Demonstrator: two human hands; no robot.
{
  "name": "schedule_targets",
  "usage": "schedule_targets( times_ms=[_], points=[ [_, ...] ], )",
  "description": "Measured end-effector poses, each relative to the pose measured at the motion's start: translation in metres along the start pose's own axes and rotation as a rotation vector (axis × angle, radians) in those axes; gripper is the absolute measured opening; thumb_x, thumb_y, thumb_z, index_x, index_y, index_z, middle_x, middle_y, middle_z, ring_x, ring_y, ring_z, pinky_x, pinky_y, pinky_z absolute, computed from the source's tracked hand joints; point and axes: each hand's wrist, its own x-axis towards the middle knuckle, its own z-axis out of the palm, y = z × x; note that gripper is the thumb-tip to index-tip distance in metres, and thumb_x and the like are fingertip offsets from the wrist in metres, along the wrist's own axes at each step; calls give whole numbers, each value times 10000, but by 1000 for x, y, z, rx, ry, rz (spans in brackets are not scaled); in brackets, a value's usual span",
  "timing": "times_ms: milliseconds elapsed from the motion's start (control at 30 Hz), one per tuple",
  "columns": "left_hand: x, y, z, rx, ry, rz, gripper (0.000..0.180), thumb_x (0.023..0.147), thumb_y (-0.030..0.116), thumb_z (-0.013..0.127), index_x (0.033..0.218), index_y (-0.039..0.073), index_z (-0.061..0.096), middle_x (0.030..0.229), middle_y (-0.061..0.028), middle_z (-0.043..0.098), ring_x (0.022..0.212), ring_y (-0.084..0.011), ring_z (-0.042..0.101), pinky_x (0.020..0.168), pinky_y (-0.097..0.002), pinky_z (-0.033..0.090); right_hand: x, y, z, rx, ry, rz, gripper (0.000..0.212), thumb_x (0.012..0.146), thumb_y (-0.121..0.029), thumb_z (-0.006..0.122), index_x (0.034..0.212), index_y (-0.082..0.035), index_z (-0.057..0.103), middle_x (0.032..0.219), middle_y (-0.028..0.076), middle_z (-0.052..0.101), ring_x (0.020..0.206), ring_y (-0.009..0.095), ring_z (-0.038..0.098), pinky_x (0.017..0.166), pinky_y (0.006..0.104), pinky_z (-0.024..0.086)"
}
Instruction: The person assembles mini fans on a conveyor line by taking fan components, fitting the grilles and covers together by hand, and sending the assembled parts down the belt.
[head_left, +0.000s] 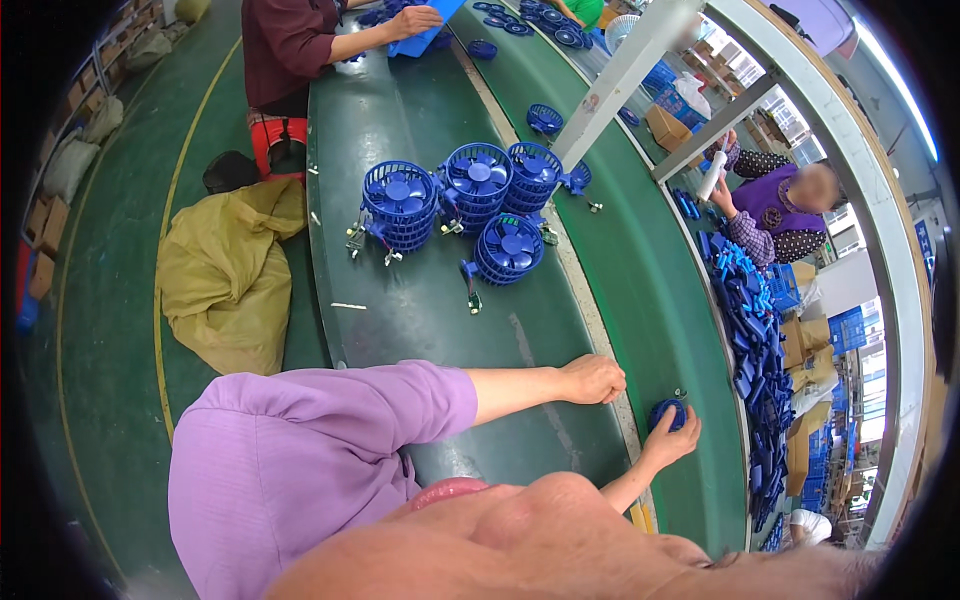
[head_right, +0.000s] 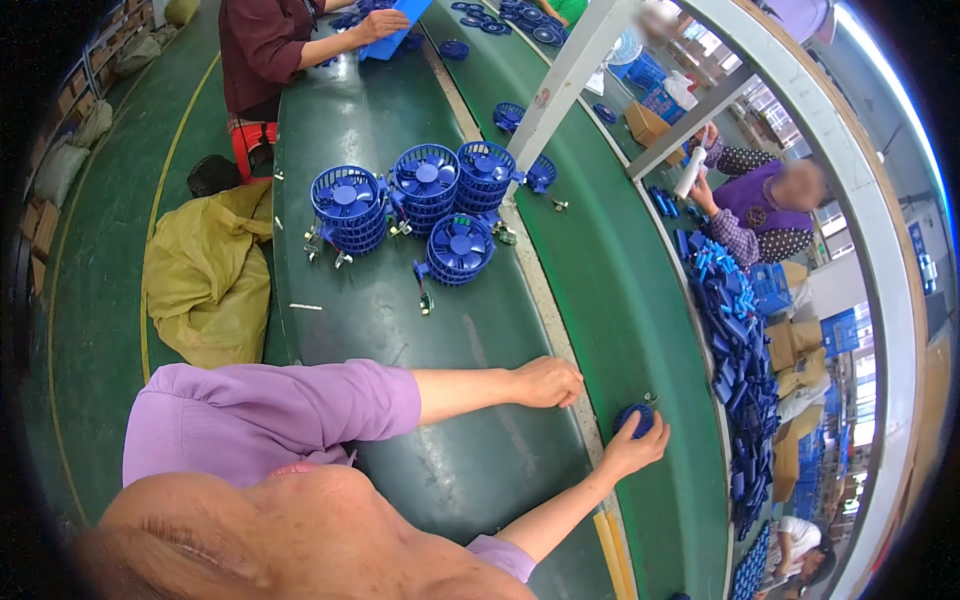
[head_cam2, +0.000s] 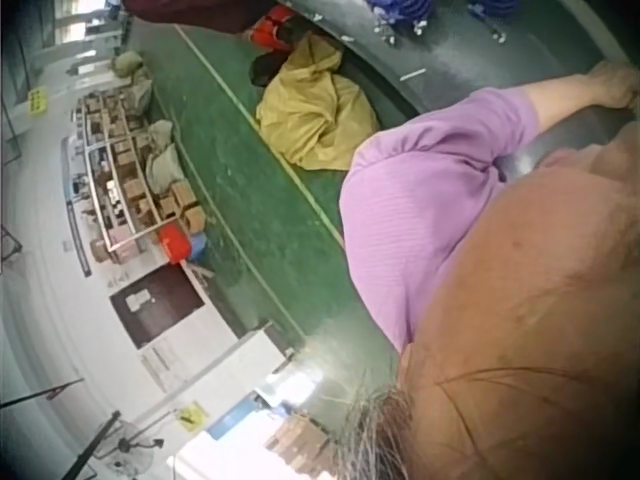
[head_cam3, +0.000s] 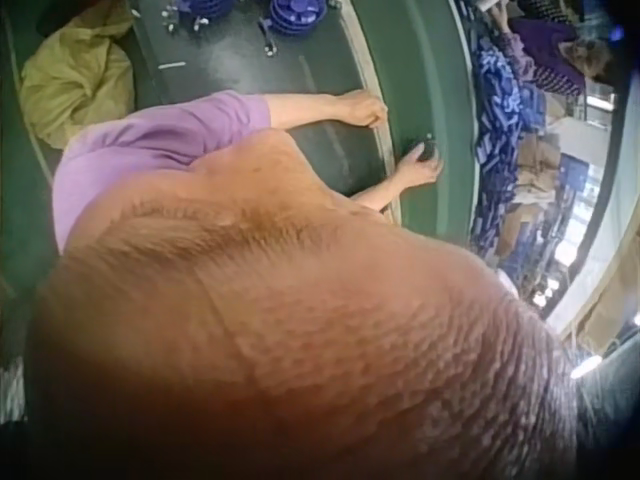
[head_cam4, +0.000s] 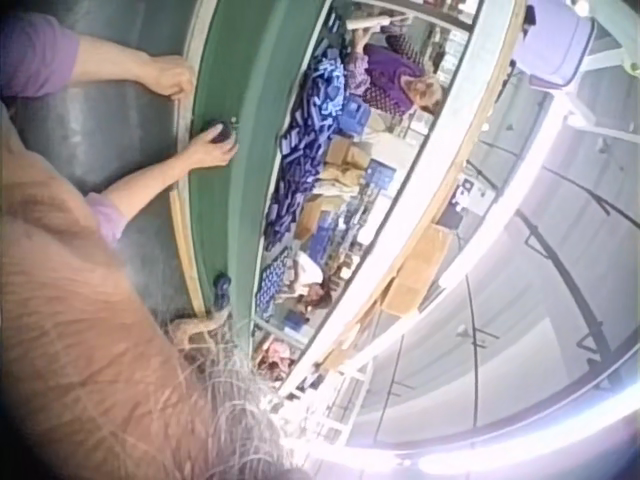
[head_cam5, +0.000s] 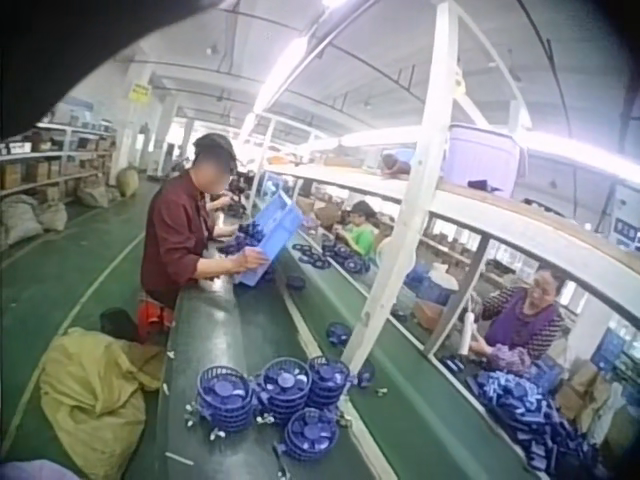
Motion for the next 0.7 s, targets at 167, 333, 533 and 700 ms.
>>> schedule_targets(
  times_ms=[167,333,533,700],
  points=[
    [1,2,0,-26,-8,-27,104,662,30,556,566,70,553,648,-92,630,845,-320,648,735,-404,522,-21,21,24,-113,-161,110,475,821,-384,698,1178,-83,606,1321,305,440,1215,462,406,995,534,366],
    [-1,5,-3,-38,22,2,95,655,29,550,566,64,552,631,-93,615,785,-316,637,674,-413,505,-23,15,20,-184,-99,177,406,797,-334,731,1111,-101,623,1356,325,390,1237,477,376,1009,536,355],
    [0,6,-3,-53,16,-15,82,644,33,543,566,56,553,644,-91,608,709,-308,615,615,-425,477,-23,20,17,-170,-98,253,312,751,-250,761,999,-108,633,1362,301,400,1228,467,385,1012,531,351],
    [0,4,-1,-50,8,-20,85,648,42,540,564,55,553,650,-90,607,705,-305,614,615,-423,478,-22,10,13,-151,-95,292,302,742,-232,759,995,-116,645,1371,262,417,1201,462,404,1000,527,363]
  ],
)
